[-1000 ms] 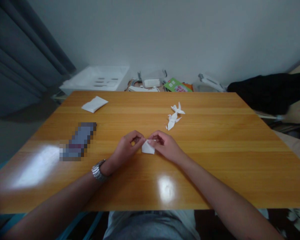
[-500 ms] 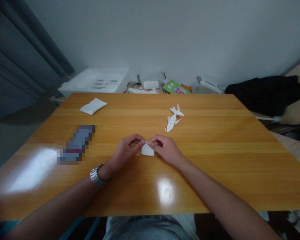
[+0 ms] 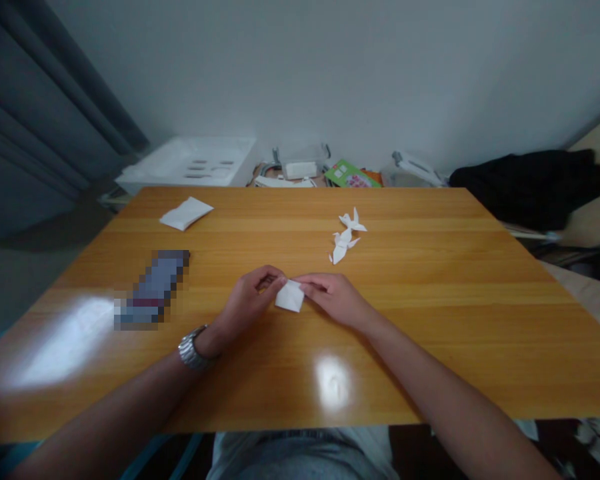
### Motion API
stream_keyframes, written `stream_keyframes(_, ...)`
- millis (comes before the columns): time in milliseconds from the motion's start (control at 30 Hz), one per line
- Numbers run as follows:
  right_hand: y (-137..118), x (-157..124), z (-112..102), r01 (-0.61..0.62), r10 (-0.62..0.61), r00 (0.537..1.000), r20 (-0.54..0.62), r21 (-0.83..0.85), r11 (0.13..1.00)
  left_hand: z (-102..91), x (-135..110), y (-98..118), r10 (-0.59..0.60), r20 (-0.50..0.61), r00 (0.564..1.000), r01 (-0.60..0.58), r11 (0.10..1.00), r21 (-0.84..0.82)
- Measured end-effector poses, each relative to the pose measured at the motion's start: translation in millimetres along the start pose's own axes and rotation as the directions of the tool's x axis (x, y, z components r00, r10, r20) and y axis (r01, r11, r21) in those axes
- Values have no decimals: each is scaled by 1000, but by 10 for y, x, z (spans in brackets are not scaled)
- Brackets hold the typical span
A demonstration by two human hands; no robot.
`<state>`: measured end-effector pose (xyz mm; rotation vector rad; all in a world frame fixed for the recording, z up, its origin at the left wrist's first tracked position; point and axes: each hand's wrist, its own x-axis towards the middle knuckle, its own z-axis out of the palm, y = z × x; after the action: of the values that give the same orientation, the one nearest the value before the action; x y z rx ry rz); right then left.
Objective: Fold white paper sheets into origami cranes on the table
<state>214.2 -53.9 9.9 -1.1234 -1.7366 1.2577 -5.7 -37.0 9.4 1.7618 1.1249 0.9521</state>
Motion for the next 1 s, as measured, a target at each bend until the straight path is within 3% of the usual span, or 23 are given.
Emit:
stream_keyframes(233, 20, -6, 77, -26, 26, 999, -47, -1, 1000, -11, 7, -9, -11, 54, 998, 11, 1000, -2)
stream_keyframes(400, -35, -9, 88, -10, 1, 996, -87, -108, 994, 35, -6, -52, -51, 68, 996, 59, 992, -115)
stream_keyframes(533, -27, 2, 59, -19, 9, 991, -137, -73, 997, 68, -21, -56, -86, 33, 996, 91, 978, -189)
stream_keyframes(633, 5, 9, 30, -29, 21, 983, -180, -40, 999, 71, -26, -44, -82, 68, 994, 96, 969, -229)
stream_keyframes(1000, -12, 0, 42, 15, -29, 989, -147, -93, 996, 44, -41, -4, -38, 142, 989, 60, 987, -152)
